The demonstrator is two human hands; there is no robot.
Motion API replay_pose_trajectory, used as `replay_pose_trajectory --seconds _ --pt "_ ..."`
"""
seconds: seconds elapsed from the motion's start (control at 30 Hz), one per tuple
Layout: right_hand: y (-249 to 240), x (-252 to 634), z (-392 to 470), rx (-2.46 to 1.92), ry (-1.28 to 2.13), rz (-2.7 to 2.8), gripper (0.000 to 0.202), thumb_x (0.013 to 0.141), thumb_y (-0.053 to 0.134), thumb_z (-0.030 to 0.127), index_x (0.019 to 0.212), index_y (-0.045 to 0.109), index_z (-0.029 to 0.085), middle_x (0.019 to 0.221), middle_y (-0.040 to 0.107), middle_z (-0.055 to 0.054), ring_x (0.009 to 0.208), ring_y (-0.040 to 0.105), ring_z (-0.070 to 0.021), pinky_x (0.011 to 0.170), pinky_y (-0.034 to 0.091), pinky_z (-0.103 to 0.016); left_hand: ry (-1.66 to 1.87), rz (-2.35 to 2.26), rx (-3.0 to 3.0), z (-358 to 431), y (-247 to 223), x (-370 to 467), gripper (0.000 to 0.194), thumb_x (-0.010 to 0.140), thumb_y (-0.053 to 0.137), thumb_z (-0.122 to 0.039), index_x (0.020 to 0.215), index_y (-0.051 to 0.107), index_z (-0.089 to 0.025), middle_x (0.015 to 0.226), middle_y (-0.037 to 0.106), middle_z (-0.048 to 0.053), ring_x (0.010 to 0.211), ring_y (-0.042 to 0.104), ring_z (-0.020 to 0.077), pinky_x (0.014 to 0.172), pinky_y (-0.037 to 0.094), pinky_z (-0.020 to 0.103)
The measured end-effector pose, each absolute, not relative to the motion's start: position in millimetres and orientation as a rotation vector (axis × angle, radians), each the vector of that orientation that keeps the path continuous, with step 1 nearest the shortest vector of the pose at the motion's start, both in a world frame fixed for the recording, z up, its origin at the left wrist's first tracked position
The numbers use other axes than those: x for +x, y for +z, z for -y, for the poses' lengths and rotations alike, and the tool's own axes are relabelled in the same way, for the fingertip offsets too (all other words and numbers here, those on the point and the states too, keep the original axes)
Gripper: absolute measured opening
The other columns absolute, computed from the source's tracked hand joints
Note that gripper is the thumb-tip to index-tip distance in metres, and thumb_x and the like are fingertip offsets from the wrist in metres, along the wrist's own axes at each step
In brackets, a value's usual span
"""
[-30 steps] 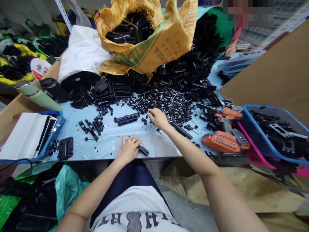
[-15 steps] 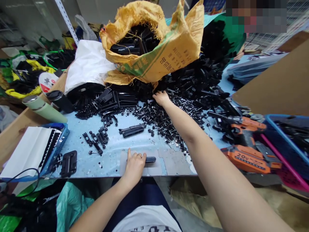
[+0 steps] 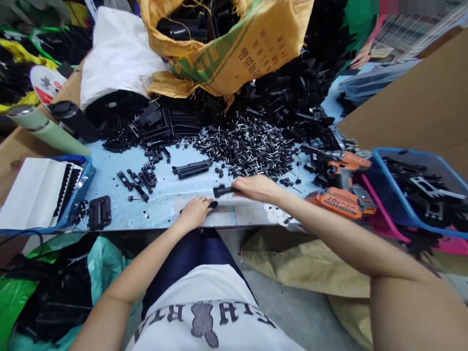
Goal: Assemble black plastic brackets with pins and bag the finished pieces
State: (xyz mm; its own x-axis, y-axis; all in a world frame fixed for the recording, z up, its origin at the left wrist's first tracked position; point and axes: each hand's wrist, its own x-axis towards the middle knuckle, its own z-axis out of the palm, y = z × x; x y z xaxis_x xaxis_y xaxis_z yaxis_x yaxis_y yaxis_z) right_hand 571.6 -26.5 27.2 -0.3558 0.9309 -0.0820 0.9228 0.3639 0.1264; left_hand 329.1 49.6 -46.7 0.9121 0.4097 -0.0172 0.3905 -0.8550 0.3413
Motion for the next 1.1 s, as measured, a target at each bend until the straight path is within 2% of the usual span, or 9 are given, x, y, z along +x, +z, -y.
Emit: replay_pose_trajectory --seconds 0.2,0.3,0.4,0.47,0.7,0.87,0.93,1.03,1.1 --pt "-37 529 84 1.734 -0.112 -2.435 0.034 0.094 0.036 0.044 0.097 0.055 0.016 0.09 0.058 -0.008 0.077 0.057 -0.0172 0.06 0.034 -0.026 0.018 -0.525 2.719 -49 -43 335 0.031 0.093 0.036 -0.025 0.12 0.049 -0.018 0.112 0.059 0.009 0.105 0.053 0.022 0.09 0.039 0.035" --pt "-43 522 85 1.815 -0.15 -2.382 0.035 0.094 0.035 0.046 0.099 0.055 0.017 0.088 0.059 -0.007 0.074 0.057 -0.0167 0.058 0.032 -0.026 0.027 -0.524 2.725 -43 -42 337 0.038 0.091 0.039 -0.041 0.121 0.047 -0.019 0.115 0.056 0.01 0.108 0.05 0.0247 0.091 0.038 0.039" --pt "-40 515 87 1.879 -0.158 -2.343 0.032 0.094 0.036 0.044 0.099 0.055 0.018 0.087 0.06 -0.007 0.074 0.057 -0.0163 0.059 0.03 -0.025 0.027 -0.504 2.735 -41 -44 337 0.056 0.079 0.051 -0.061 0.116 0.048 -0.02 0.111 0.056 0.01 0.106 0.05 0.0278 0.088 0.039 0.041" --pt "-37 509 90 1.937 -0.127 -2.306 0.032 0.095 0.035 0.043 0.1 0.055 0.019 0.088 0.06 -0.007 0.075 0.056 -0.0169 0.06 0.03 -0.026 0.054 -0.496 2.745 -41 -46 336 0.065 0.07 0.058 -0.066 0.115 0.047 -0.019 0.11 0.056 0.011 0.105 0.051 0.029 0.087 0.04 0.041" --pt "-20 493 87 2.057 -0.019 -2.275 0.034 0.097 0.03 0.039 0.106 0.056 0.019 0.089 0.06 -0.01 0.078 0.053 -0.0197 0.062 0.029 -0.03 0.325 -0.477 2.711 -40 -56 326 0.045 0.079 0.056 -0.053 0.108 0.049 -0.018 0.098 0.06 0.009 0.092 0.058 0.0239 0.077 0.046 0.034" --pt "-19 505 82 1.979 0.011 -2.372 0.032 0.096 0.034 0.039 0.098 0.057 0.017 0.088 0.061 -0.009 0.079 0.054 -0.0188 0.064 0.029 -0.029 0.35 -0.526 2.681 -38 -58 326 0.049 0.076 0.058 -0.056 0.107 0.053 -0.018 0.097 0.062 0.009 0.092 0.06 0.0247 0.078 0.048 0.036" --pt "-25 514 84 1.981 -0.034 -2.381 0.031 0.095 0.038 0.04 0.094 0.058 0.017 0.086 0.061 -0.008 0.08 0.055 -0.0182 0.064 0.03 -0.028 0.309 -0.47 2.656 -42 -56 336 0.054 0.077 0.058 -0.055 0.115 0.051 -0.018 0.105 0.061 0.01 0.098 0.058 0.0255 0.082 0.047 0.037" --pt "-33 526 82 2.094 -0.057 -2.303 0.035 0.092 0.041 0.047 0.092 0.059 0.017 0.088 0.062 -0.008 0.086 0.055 -0.0204 0.068 0.033 -0.028 0.341 -0.474 2.563 -61 -51 368 0.046 0.088 0.048 -0.041 0.127 0.043 -0.017 0.119 0.057 0.011 0.109 0.054 0.0219 0.091 0.044 0.034" --pt "-34 534 73 2.283 0.002 -2.151 0.037 0.092 0.039 0.048 0.097 0.059 0.017 0.093 0.063 -0.01 0.091 0.054 -0.0222 0.072 0.034 -0.029 0.392 -0.682 2.527 -76 -47 400 0.035 0.093 0.036 -0.027 0.124 0.047 -0.015 0.116 0.059 0.011 0.107 0.055 0.0191 0.091 0.042 0.03"
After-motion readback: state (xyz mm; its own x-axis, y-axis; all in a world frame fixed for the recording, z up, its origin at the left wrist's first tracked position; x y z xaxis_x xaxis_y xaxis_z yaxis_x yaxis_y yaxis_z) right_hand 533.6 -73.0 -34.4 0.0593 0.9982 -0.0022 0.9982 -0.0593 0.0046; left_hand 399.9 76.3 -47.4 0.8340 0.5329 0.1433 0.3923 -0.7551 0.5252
